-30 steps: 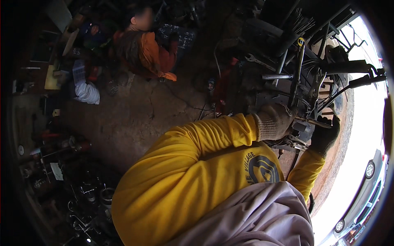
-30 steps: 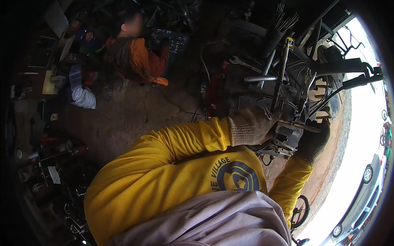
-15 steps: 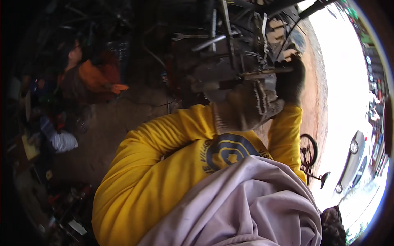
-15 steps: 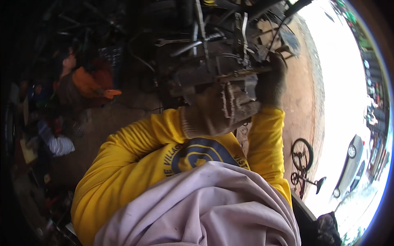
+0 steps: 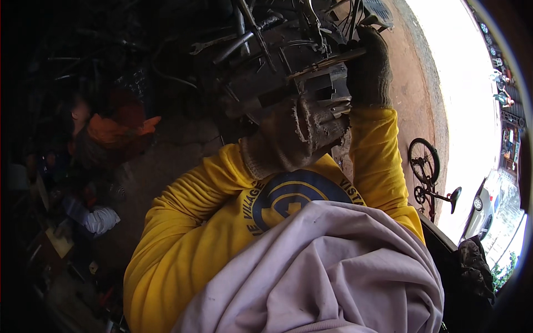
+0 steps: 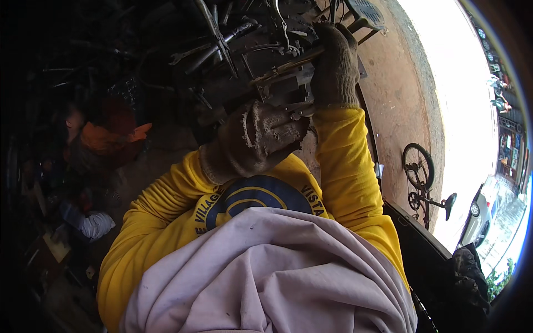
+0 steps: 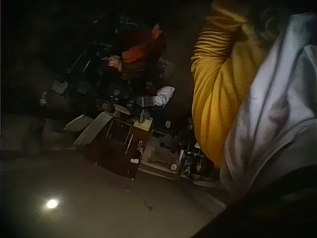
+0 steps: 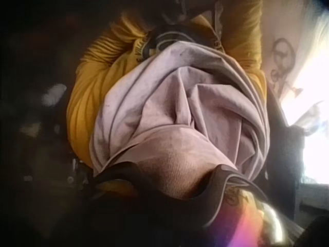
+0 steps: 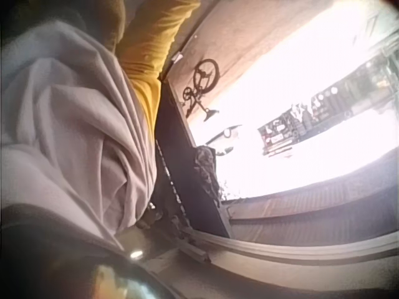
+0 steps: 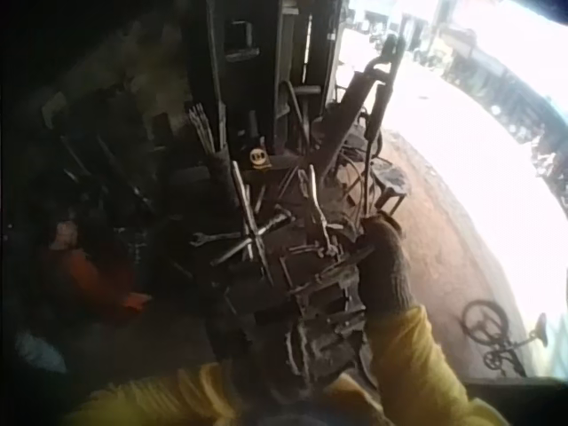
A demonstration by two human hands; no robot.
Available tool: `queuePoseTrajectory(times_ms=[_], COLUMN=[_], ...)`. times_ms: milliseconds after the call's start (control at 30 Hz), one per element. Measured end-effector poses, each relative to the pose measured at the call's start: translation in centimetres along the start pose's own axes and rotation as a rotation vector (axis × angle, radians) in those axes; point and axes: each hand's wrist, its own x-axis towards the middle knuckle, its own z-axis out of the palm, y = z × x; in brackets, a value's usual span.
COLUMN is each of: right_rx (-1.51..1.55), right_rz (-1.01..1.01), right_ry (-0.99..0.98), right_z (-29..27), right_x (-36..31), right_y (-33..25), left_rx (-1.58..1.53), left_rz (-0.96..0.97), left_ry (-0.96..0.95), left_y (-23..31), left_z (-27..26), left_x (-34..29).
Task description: The person works on a metal frame, using a hammer and a rod to straighten and align components while a locking plier holds parts in place.
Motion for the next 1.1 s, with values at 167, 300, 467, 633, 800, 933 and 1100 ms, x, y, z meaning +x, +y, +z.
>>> queuePoseTrajectory(times_ms=[167, 300, 467, 633, 800, 933, 1100], right_rx=[-0.038, 0.12, -0.297, -0.216, 0.241, 0.02, -0.376], right_rz=[-0.063, 0.107, -0.285, -0.135, 0.491, 0.062, -0.142], right_ry=[0.019, -0.039, -0.011, 0.002, 0.138, -0.01, 0.142], right_z=[-0.4, 0.2, -0.6, -0.4, -0.2, -0.5, 0.5], right_x=[0.5, 1.7, 1.1, 0.6, 1.4, -0.1, 0.2], right_y=[0.3, 1.5, -1.0, -6.2, -9.5, -2.5, -3.1], left_rx=[-0.055, 0.113, -0.021, 0.127, 0.401, 0.523, 0.183], left_rz=[-0.17, -0.27, -0.148, 0.263, 0.53, 0.499, 0.074], left_ry=[0.084, -0.132, -0.656, -0.582, -0.597, -0.738, -0.831], left_y=[-1.5, -4.9, -13.1, -13.6, -13.2, -11.9, -10.8], left_z=[-0.7, 0.1, 8.0, 7.6, 7.9, 7.6, 5.7], left_x=[2.8, 7.2, 13.3, 12.7, 12.9, 12.9, 14.0])
